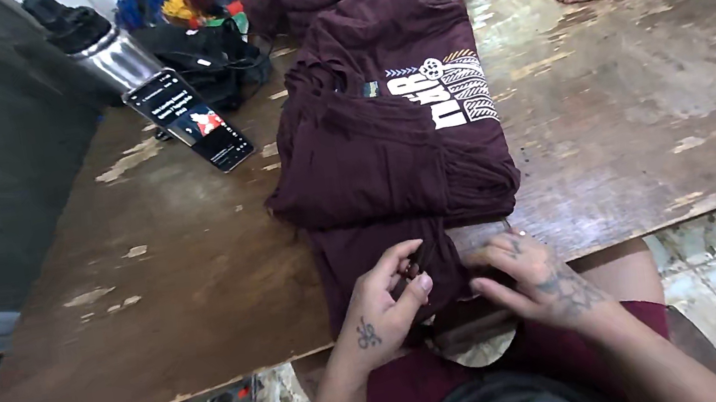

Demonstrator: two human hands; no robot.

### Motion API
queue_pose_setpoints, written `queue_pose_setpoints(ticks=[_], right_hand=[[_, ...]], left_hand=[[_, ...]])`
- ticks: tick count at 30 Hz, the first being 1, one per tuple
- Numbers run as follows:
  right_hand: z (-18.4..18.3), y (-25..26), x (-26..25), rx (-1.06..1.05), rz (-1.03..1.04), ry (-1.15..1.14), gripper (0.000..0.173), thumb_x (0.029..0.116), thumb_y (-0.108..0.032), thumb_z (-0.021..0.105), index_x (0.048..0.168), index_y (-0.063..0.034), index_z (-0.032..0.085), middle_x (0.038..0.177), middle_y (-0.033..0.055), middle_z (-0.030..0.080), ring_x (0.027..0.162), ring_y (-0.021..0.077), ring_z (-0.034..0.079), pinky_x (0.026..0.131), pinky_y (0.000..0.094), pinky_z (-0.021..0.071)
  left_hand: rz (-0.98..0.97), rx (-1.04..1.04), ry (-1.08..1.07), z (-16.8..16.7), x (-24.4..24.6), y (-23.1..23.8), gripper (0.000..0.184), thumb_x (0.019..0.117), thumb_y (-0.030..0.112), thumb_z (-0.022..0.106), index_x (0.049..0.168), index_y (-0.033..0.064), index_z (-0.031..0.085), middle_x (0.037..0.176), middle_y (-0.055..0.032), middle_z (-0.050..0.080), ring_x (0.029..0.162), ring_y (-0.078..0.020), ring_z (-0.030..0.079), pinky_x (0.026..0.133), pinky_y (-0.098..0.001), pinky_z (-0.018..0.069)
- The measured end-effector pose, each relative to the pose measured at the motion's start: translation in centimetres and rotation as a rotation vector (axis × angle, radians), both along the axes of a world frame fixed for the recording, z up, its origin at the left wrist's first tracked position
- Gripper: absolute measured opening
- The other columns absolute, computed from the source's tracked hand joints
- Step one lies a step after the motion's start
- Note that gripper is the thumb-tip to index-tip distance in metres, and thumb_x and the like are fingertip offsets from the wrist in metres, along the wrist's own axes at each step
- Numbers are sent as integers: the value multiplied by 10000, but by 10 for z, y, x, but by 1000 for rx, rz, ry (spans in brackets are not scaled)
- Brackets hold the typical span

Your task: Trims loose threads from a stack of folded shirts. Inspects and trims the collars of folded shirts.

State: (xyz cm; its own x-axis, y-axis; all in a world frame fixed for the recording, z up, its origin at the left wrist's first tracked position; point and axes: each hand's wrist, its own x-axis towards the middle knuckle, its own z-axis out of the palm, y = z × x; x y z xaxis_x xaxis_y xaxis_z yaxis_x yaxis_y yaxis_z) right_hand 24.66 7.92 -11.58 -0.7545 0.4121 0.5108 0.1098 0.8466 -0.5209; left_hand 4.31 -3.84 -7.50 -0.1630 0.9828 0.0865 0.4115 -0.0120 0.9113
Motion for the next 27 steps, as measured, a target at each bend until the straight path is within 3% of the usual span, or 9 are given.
queue_pose_setpoints(ticks=[2,7,11,12,14,16,18,22,27], right_hand=[[-4,2,-15,17,-19,15,198,957,-198,618,996,-51,743,924,154,724,870,352,710,771,533,548],[-8,13,8,-88,99,114,245,1020,-154,517,901,-22,685,862,153,694,875,272,686,844,356,549],[1,9,18,-160,298,0,477,1085,-296,441,724,-41,618,674,123,628,716,264,658,1086,488,402],[3,7,16,-153,271,-4,526,1089,-349,449,695,-39,610,642,124,612,676,267,647,1064,493,420],[5,2,4,-92,107,2,436,1039,-380,543,825,-28,685,753,142,676,748,289,682,894,485,518],[0,-1,-12,11,-16,3,238,975,-252,611,959,-48,733,881,146,714,837,332,712,780,521,556],[-7,-1,-16,26,-20,53,152,947,-129,586,902,-53,709,841,141,707,805,334,701,753,515,528],[-11,6,4,-80,107,140,246,1032,-175,501,901,-40,661,839,136,681,859,275,679,887,402,530],[-11,3,10,-161,221,143,333,1059,-220,473,831,-40,637,748,119,660,776,231,669,1060,427,422]], left_hand=[[-5,-4,96,-1,3,3,406,986,159,532,1334,-41,597,983,-42,688,792,-61,659,709,-237,573],[-76,15,308,3,-2,-10,394,959,164,558,1292,-23,656,1131,-128,719,943,-128,680,853,-281,553],[-86,28,306,4,-1,-8,386,965,165,557,1290,-15,660,1111,-119,719,918,-127,675,827,-275,553],[-72,18,273,3,-1,-7,393,966,168,555,1297,-21,651,1090,-109,718,910,-117,678,820,-271,560],[-56,4,211,0,-3,-5,408,969,175,549,1309,-33,632,1057,-98,714,888,-101,678,801,-263,568],[-56,-4,216,-1,-1,-4,412,965,177,544,1312,-27,632,1065,-96,712,894,-96,672,810,-260,561],[-73,-1,272,2,0,-5,401,957,165,547,1297,-22,651,1097,-113,715,913,-119,670,828,-275,551],[-144,50,431,4,-1,-14,361,933,155,591,1245,5,696,1064,-129,719,865,-203,694,771,-358,579],[-93,148,670,2,11,-12,301,921,84,595,1172,41,755,949,-126,725,788,-274,725,658,-418,595]])
